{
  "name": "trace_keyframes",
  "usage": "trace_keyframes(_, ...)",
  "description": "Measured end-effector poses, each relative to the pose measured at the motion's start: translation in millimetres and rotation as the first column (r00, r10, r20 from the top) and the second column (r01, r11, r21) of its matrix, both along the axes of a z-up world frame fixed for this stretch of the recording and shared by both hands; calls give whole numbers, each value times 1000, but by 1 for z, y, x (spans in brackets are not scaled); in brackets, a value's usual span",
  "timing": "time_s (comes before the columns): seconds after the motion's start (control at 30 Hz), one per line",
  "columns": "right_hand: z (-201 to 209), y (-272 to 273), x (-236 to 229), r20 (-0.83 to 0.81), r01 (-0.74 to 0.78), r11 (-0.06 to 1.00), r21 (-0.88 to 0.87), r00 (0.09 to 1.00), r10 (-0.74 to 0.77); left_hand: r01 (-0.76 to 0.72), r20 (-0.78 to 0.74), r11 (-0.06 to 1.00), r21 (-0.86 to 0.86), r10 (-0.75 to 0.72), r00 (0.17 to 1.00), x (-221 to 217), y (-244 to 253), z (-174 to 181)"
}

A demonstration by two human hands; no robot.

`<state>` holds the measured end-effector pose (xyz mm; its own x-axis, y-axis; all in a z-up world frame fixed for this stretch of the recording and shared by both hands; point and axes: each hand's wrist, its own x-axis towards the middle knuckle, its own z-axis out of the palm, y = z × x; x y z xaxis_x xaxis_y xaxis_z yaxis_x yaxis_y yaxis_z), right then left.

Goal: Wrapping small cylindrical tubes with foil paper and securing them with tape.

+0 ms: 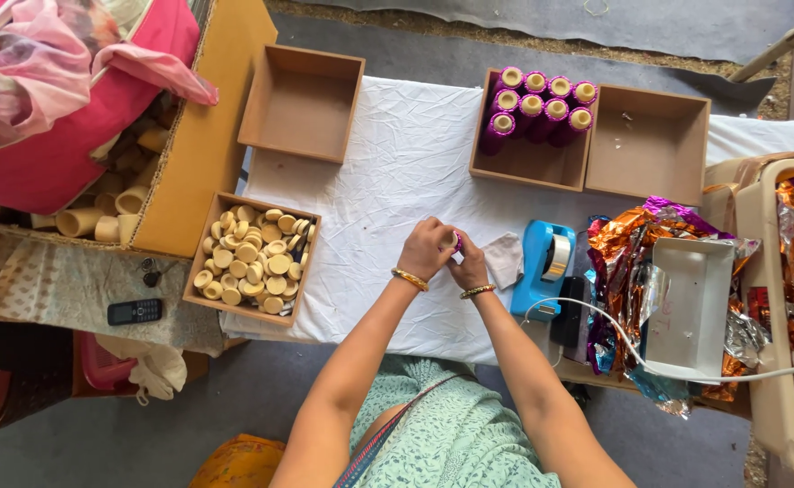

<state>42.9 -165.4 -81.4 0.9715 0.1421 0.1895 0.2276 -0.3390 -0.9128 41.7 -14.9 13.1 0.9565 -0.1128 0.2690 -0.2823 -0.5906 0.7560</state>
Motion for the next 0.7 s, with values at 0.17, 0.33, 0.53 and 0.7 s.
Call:
trace_keyframes(0.17, -6, -1, 1, 7, 18, 1000, -5, 1000, -18, 52, 26, 980, 193, -58, 998, 7, -11, -17)
trace_keyframes(0.33, -4, -3, 1, -23, 17, 1000, -15, 1000, -17, 43, 29, 962, 271, -53, 998, 11, -15, -27)
trace_keyframes(0.53, 1, -2, -1, -7, 4, 1000, 0, 1000, -4, 55, 27, 948, 313, -67, 997, 12, -15, -28)
trace_keyframes(0.7, 7, -2, 0, -37, -1, 1000, -19, 999, 1, 59, 39, 931, 361, -79, 996, 8, -17, -29)
